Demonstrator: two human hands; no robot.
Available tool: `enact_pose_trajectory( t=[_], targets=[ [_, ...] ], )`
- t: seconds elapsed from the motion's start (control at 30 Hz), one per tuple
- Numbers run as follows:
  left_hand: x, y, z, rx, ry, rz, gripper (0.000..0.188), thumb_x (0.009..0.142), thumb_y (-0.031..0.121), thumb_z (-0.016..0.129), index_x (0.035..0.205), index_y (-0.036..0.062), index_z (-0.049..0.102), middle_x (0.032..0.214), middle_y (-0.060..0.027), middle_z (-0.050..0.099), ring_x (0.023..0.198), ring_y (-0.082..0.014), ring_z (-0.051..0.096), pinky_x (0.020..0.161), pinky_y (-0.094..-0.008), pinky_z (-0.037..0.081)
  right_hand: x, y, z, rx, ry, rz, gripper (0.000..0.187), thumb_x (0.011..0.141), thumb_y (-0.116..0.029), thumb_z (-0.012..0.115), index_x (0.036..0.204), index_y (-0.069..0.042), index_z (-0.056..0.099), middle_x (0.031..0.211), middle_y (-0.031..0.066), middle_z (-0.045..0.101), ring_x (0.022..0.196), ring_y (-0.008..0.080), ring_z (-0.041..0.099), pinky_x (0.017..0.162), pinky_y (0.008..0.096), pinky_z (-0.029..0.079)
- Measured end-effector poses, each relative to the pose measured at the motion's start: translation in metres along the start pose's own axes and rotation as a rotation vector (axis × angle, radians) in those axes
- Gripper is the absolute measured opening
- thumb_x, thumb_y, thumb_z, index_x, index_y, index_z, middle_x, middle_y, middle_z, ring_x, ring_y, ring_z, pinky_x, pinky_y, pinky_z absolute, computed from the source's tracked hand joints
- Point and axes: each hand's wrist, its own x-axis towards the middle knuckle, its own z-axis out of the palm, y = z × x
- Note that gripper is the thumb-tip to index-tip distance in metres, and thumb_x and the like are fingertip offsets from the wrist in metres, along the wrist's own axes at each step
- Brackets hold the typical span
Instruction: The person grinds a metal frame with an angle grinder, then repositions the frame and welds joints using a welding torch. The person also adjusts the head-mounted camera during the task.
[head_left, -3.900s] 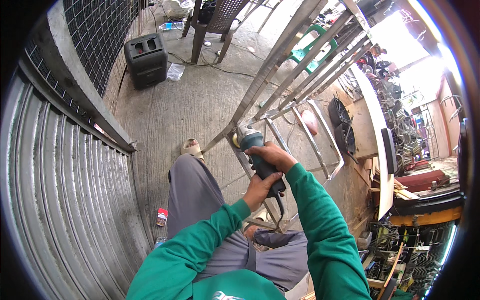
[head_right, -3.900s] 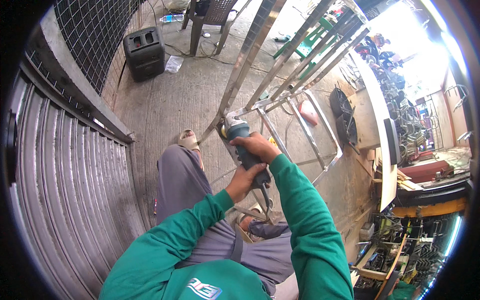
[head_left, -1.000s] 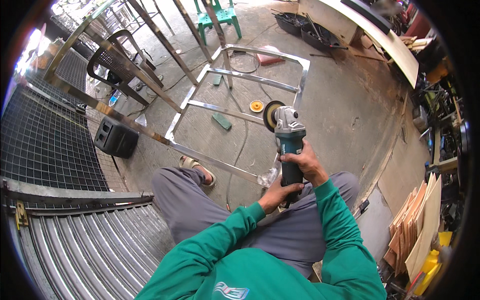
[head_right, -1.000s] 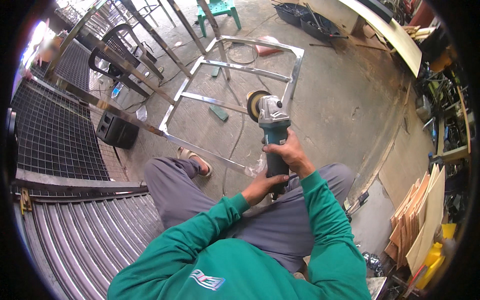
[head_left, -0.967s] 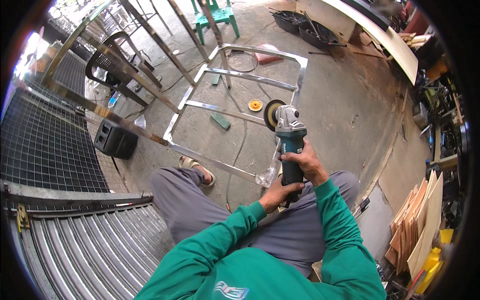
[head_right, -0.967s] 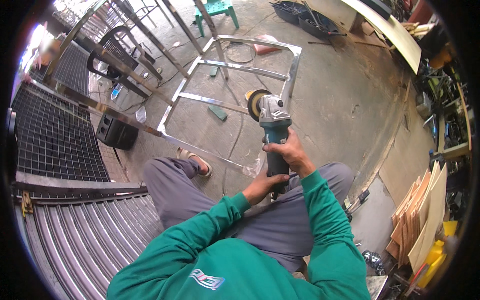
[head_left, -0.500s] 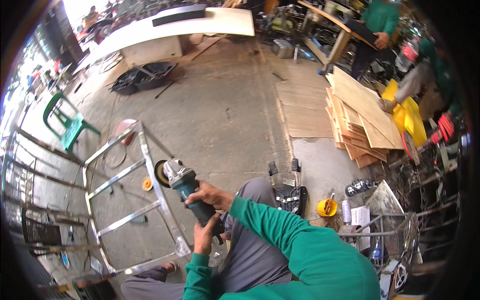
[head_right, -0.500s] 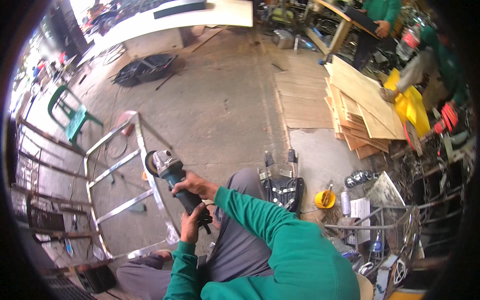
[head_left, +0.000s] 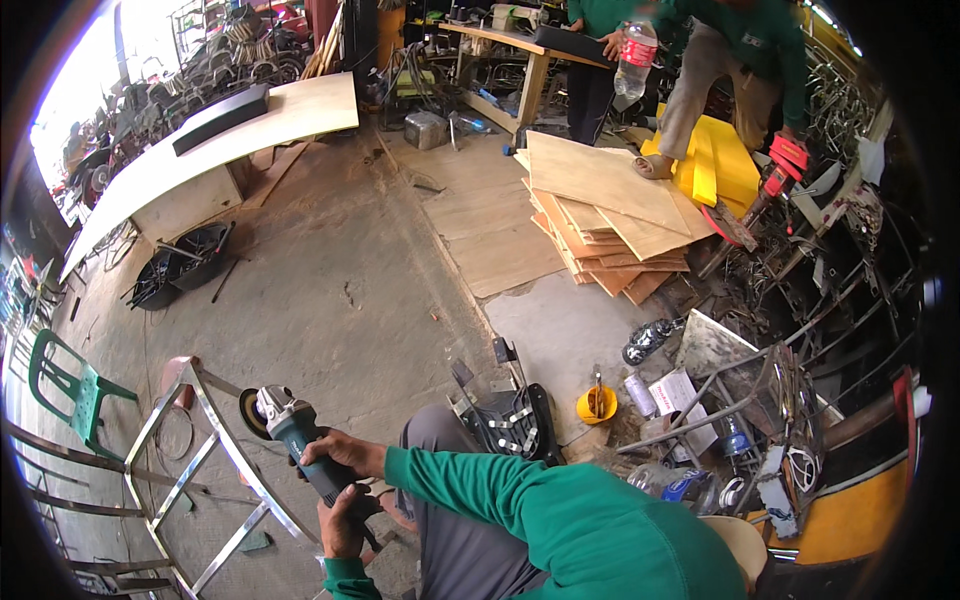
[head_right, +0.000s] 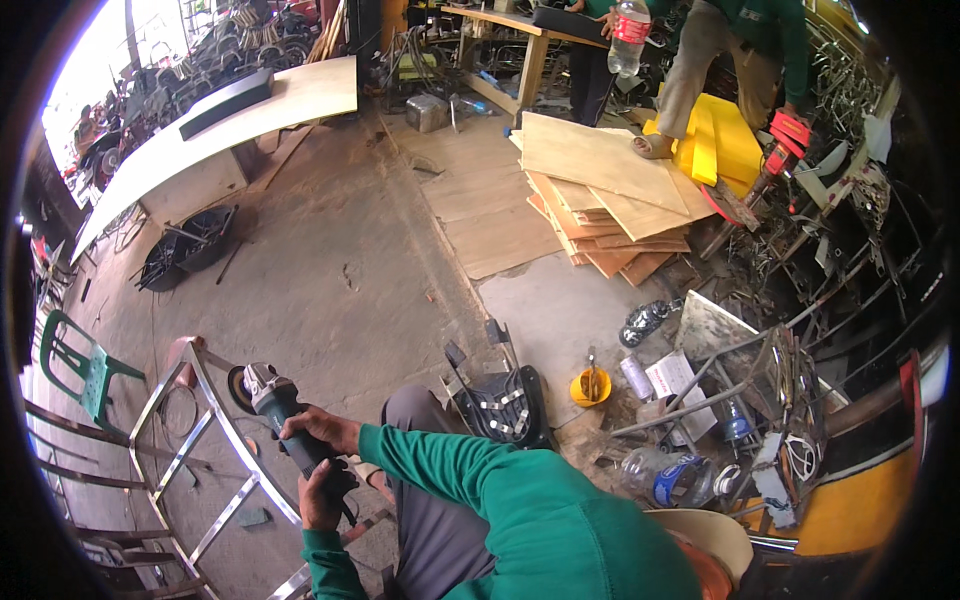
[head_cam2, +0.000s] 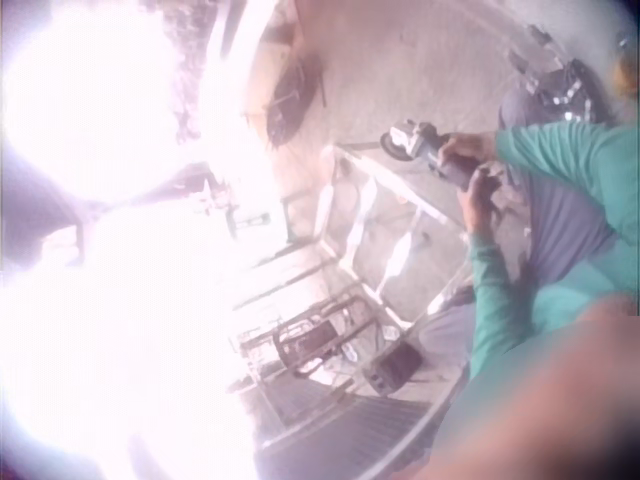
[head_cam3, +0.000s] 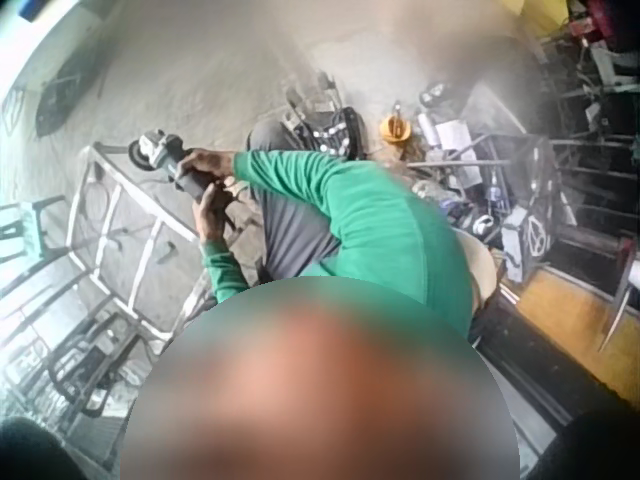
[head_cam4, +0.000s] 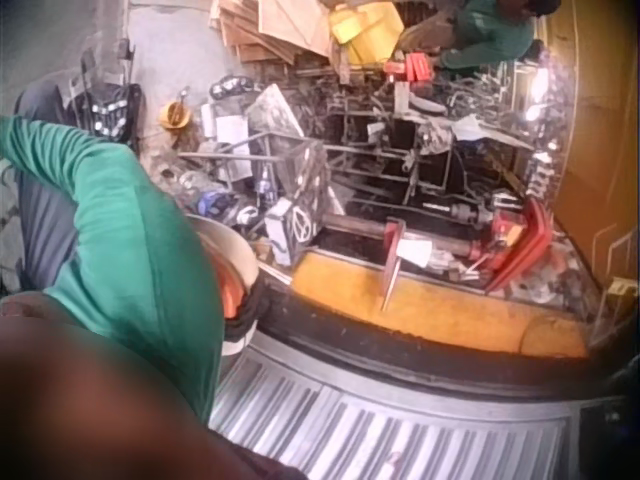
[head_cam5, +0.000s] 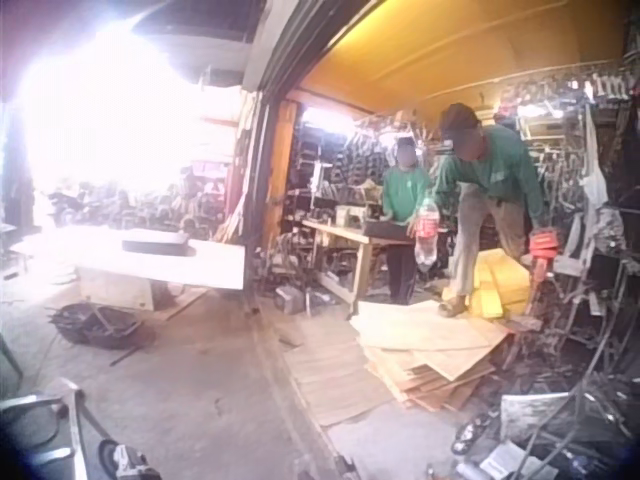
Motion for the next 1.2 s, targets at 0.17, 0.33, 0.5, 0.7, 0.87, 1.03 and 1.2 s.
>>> enact_pose_trajectory(
  t=[0.17, 0.33, 0.5, 0.7, 0.87, 1.03, 1.2],
  targets=[
    [0.005, -0.008, -0.016, -0.11, -0.083, -0.01, 0.047, 0.095, 0.038, 0.069, 0.121, -0.0005, 0.06, 0.098, -0.0123, 0.068, 0.085, -0.0278, 0.069, 0.075, -0.0441, 0.059, 0.0, 0.002, -0.001, 0.096, 0.012, 0.041, 0.045, 0.075, -0.026, 0.077, 0.111, -0.003, 0.061, 0.094, 0.0109, 0.069, 0.08, 0.0196, 0.068, 0.075, 0.0334, 0.057],
    [0.007, -0.011, -0.025, -0.159, -0.069, -0.059, 0.043, 0.095, 0.037, 0.069, 0.114, -0.0002, 0.061, 0.091, -0.013, 0.068, 0.076, -0.0289, 0.068, 0.068, -0.0436, 0.057, -0.001, 0.003, -0.001, 0.161, -0.018, 0.058, 0.044, 0.076, -0.024, 0.078, 0.11, -0.003, 0.061, 0.093, 0.0113, 0.069, 0.081, 0.0209, 0.069, 0.076, 0.0347, 0.058],
    [0.007, 0.001, -0.012, 0.077, 0.033, 0.05, 0.042, 0.09, 0.028, 0.076, 0.109, -0.0035, 0.056, 0.078, -0.0131, 0.065, 0.059, -0.0259, 0.066, 0.052, -0.037, 0.055, -0.003, -0.002, 0.0, 0.136, -0.007, 0.08, 0.044, 0.079, -0.028, 0.078, 0.112, -0.004, 0.061, 0.092, 0.0102, 0.069, 0.077, 0.0191, 0.068, 0.072, 0.0327, 0.058],
    [0.01, 0.009, 0.011, 0.278, 0.225, 0.195, 0.043, 0.086, 0.024, 0.083, 0.107, -0.0038, 0.058, 0.071, -0.0109, 0.064, 0.054, -0.0214, 0.065, 0.046, -0.0325, 0.052, -0.002, -0.008, 0.003, 0.148, 0.035, 0.046, 0.046, 0.085, -0.038, 0.08, 0.112, -0.005, 0.062, 0.093, 0.0092, 0.07, 0.071, 0.017, 0.069, 0.066, 0.0286, 0.059],
    [0.017, 0.016, 0.015, 0.536, 0.376, 0.309, 0.057, 0.077, 0.027, 0.089, 0.113, -0.0041, 0.057, 0.085, -0.0176, 0.072, 0.07, -0.0301, 0.072, 0.06, -0.037, 0.056, 0.007, -0.002, -0.003, 0.093, 0.074, 0.02, 0.057, 0.084, -0.045, 0.085, 0.117, -0.006, 0.061, 0.1, 0.0081, 0.069, 0.086, 0.0155, 0.069, 0.076, 0.0292, 0.059],
    [0.018, 0.03, 0.01, 1.089, 0.664, 0.341, 0.057, 0.075, 0.036, 0.085, 0.107, 0.001, 0.053, 0.091, -0.0307, 0.07, 0.089, -0.051, 0.069, 0.077, -0.0522, 0.054, 0.016, 0.002, -0.002, -0.3, 0.125, -0.148, 0.068, 0.084, -0.046, 0.087, 0.128, -0.006, 0.054, 0.113, 0.0064, 0.058, 0.104, 0.0164, 0.059, 0.091, 0.0316, 0.051],
    [0.022, 0.029, 0.008, 1.249, 0.725, 0.397, 0.051, 0.079, 0.03, 0.082, 0.108, 0.002, 0.05, 0.091, -0.027, 0.07, 0.089, -0.0506, 0.068, 0.076, -0.0562, 0.052, 0.016, 0.011, 0.004, -0.219, 0.173, -0.152, 0.066, 0.083, -0.041, 0.09, 0.126, -0.006, 0.054, 0.11, 0.0052, 0.059, 0.103, 0.0164, 0.061, 0.094, 0.0323, 0.05]
  ],
)
